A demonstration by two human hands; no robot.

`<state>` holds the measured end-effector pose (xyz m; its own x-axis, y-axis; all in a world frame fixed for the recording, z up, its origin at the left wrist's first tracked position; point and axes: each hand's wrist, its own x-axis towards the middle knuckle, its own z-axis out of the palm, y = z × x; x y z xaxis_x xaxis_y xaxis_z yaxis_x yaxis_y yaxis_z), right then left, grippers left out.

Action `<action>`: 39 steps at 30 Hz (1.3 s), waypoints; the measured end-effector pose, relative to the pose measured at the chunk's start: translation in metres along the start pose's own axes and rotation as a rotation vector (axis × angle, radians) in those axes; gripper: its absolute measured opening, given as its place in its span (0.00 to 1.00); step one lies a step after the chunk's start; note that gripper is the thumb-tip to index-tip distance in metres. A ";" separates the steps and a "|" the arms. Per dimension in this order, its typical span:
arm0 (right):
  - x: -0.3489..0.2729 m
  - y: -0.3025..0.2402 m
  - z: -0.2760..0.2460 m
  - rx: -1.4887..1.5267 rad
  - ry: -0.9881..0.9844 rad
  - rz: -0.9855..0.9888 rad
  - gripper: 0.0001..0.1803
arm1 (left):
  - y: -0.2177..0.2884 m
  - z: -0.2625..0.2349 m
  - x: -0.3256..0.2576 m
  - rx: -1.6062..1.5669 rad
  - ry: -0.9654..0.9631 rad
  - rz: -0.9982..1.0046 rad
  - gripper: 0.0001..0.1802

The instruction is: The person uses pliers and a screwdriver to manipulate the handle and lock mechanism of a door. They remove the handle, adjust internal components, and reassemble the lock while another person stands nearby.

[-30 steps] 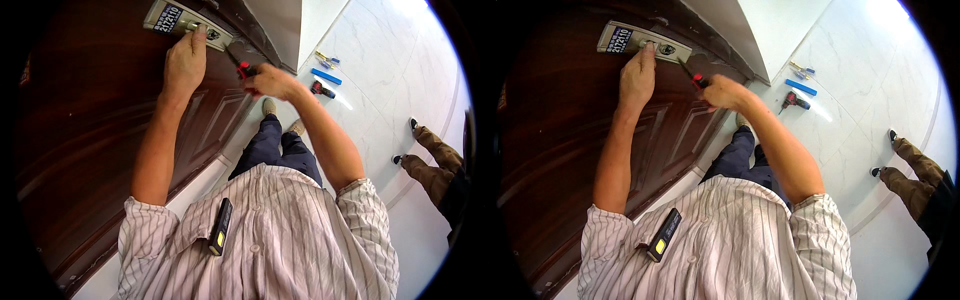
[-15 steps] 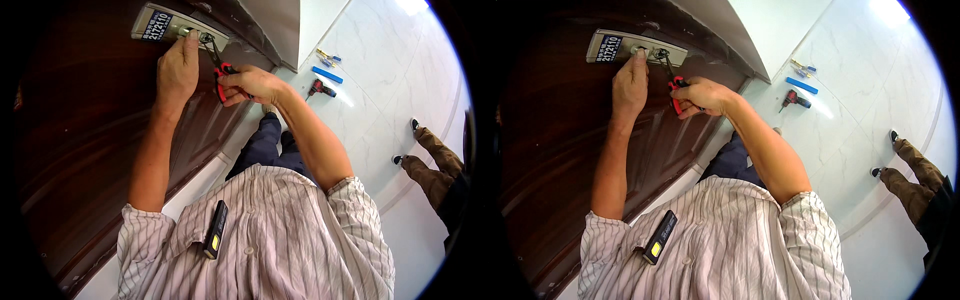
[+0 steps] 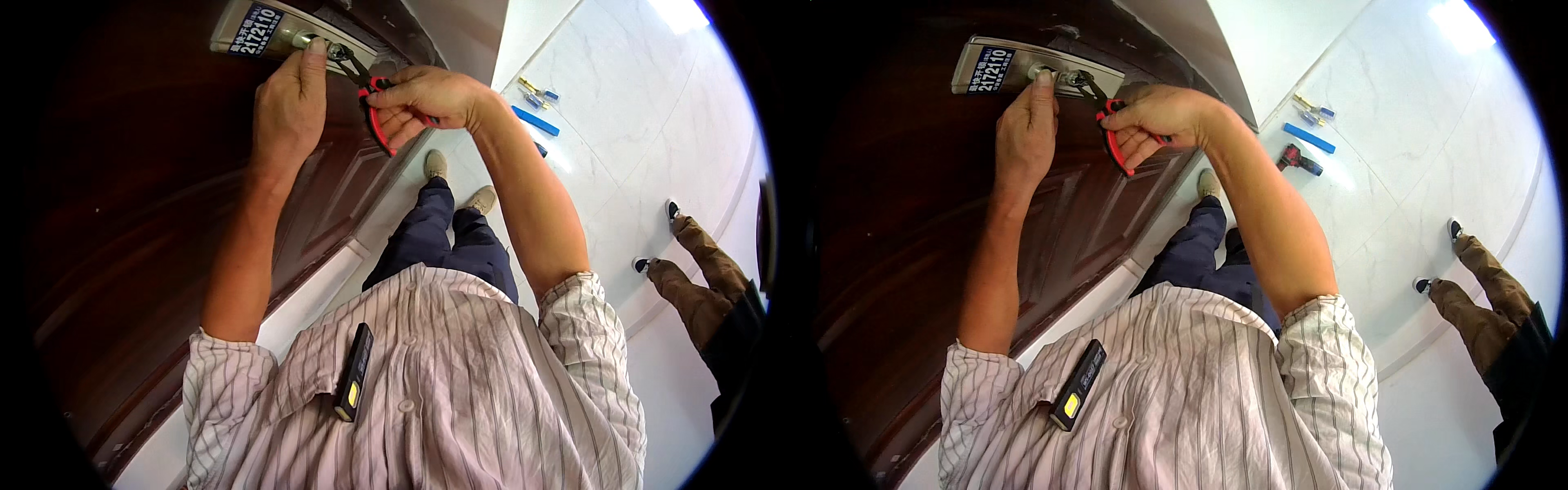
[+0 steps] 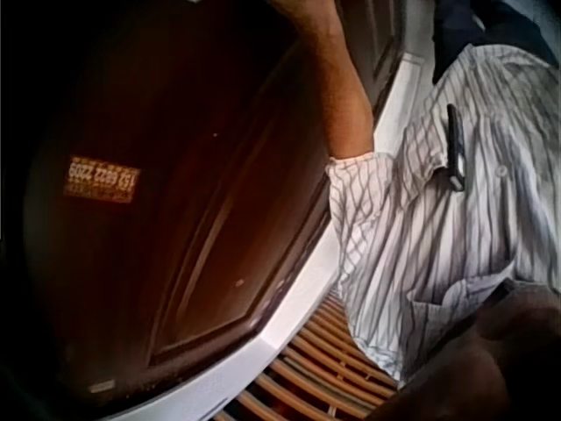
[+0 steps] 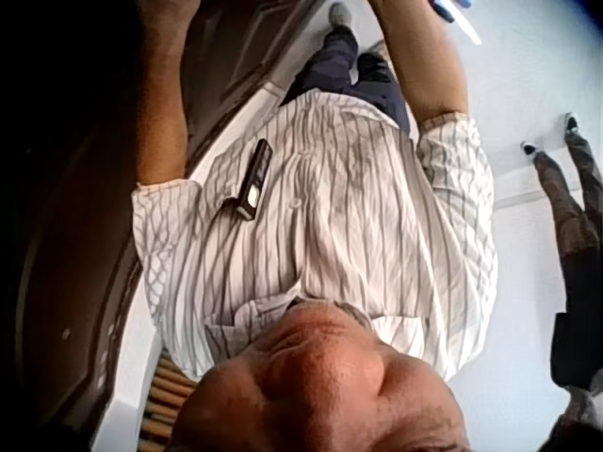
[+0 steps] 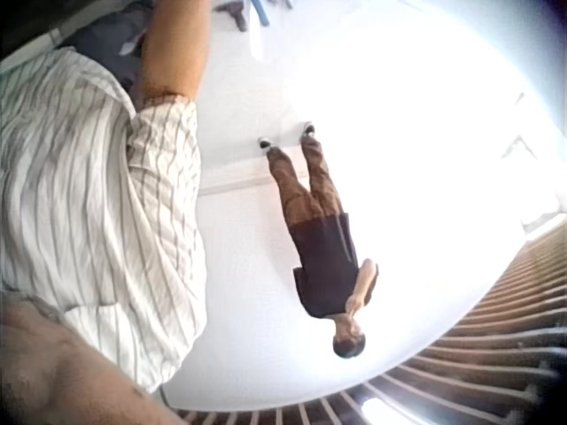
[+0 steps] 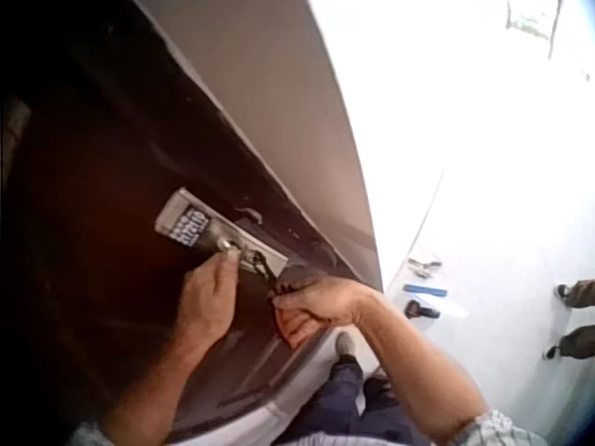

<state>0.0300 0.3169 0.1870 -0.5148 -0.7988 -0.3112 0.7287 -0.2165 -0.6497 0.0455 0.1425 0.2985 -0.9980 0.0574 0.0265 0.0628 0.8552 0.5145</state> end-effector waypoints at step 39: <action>0.088 0.087 0.108 0.031 0.791 -0.535 0.14 | -0.023 -0.008 0.004 -0.149 -0.100 0.027 0.34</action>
<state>0.0967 0.1672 0.1782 -0.9312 0.0187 -0.3641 0.3139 -0.4672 -0.8266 0.0397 0.1187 0.2939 -0.9898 0.1366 -0.0393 0.0806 0.7674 0.6361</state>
